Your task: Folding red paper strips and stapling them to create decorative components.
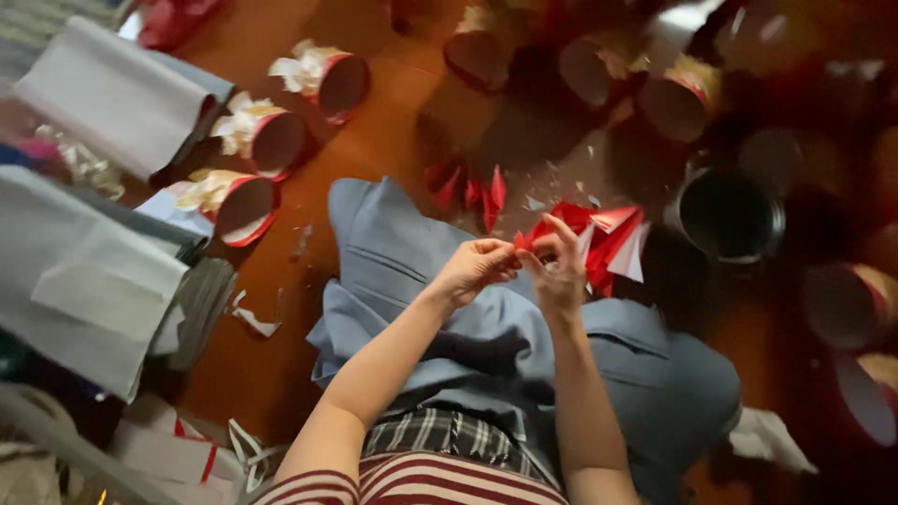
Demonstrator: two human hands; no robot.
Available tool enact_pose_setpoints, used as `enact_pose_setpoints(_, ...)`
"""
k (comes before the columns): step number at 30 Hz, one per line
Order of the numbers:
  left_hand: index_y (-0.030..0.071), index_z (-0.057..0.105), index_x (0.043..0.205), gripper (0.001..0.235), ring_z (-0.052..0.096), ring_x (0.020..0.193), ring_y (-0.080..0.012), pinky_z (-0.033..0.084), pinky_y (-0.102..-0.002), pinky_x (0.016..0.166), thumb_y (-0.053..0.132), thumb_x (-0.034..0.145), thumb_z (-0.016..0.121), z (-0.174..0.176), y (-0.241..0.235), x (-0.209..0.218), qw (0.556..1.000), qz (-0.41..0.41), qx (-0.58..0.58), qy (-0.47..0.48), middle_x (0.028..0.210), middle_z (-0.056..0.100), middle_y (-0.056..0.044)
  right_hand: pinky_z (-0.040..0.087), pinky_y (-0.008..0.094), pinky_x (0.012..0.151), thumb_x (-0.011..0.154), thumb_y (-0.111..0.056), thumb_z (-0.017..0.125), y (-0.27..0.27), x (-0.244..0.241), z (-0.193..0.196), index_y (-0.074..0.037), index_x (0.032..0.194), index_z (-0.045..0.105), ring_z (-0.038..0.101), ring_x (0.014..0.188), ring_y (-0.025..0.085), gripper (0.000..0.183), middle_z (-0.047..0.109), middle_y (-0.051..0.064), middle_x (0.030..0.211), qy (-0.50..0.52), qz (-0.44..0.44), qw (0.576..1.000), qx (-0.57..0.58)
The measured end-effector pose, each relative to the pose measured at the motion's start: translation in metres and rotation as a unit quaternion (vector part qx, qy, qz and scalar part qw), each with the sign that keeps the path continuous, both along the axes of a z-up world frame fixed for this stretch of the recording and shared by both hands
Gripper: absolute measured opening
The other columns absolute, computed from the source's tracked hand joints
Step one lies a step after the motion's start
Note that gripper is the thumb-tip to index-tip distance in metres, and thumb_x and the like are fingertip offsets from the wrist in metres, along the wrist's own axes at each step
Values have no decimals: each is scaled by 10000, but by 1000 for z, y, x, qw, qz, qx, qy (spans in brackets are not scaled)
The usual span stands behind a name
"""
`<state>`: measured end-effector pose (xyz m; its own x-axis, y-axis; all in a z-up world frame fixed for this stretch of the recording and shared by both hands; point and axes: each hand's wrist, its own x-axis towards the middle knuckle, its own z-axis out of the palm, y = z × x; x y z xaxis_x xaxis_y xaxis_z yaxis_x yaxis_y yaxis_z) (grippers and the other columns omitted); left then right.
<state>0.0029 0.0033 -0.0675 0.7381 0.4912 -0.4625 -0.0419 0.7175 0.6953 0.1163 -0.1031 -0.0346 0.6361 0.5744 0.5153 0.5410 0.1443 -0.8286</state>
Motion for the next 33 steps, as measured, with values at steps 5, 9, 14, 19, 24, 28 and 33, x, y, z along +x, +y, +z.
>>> enact_pose_setpoints(5,40,691,996,191,734,663,-195,611,-236,562,152,861,767,-46,7,8,995,18,-98,5,831,729,-191,494,239,638,865,-120,741,-4,-6,63,-70,1247,572,584,653,113,420,657,37,801,131,55,990,19)
enact_pose_setpoints(9,20,677,975,187,724,607,-201,607,-228,514,142,862,763,-40,15,7,995,57,-72,33,784,714,-205,565,286,587,949,-385,637,-11,45,9,-235,1312,474,692,870,247,425,632,112,1097,605,31,762,229)
enact_pose_setpoints(14,-27,684,974,235,716,590,-204,614,-251,516,169,869,759,-16,19,13,994,53,66,74,787,716,-215,395,194,337,957,-535,524,-7,31,-10,-208,1318,511,590,559,140,487,644,66,851,599,67,798,6)
enact_pose_setpoints(19,-38,704,974,240,705,580,-228,615,-306,520,175,879,761,2,23,11,969,43,223,93,752,700,-220,339,222,254,979,-364,601,-9,23,13,-120,1424,400,590,479,216,546,659,192,830,461,136,871,-100)
enact_pose_setpoints(24,96,758,1003,121,690,621,-195,564,-255,495,78,896,706,1,24,3,812,-31,579,66,757,689,-91,370,163,381,805,-180,795,-1,21,-50,-54,881,680,524,480,73,186,623,36,583,406,185,873,-197)
enact_pose_setpoints(28,152,695,1136,258,674,782,-222,572,-322,681,48,920,597,-20,27,-6,706,-92,699,70,882,663,-42,308,161,311,789,-253,823,4,15,-36,-64,761,699,428,373,75,228,525,53,468,440,140,861,-213)
enact_pose_setpoints(33,30,551,1312,371,642,1010,-271,543,-329,870,57,942,551,-32,24,-9,554,-138,818,66,1086,622,-130,354,190,333,769,-181,837,8,12,-80,-34,819,696,518,403,95,210,625,85,570,445,99,871,-181)
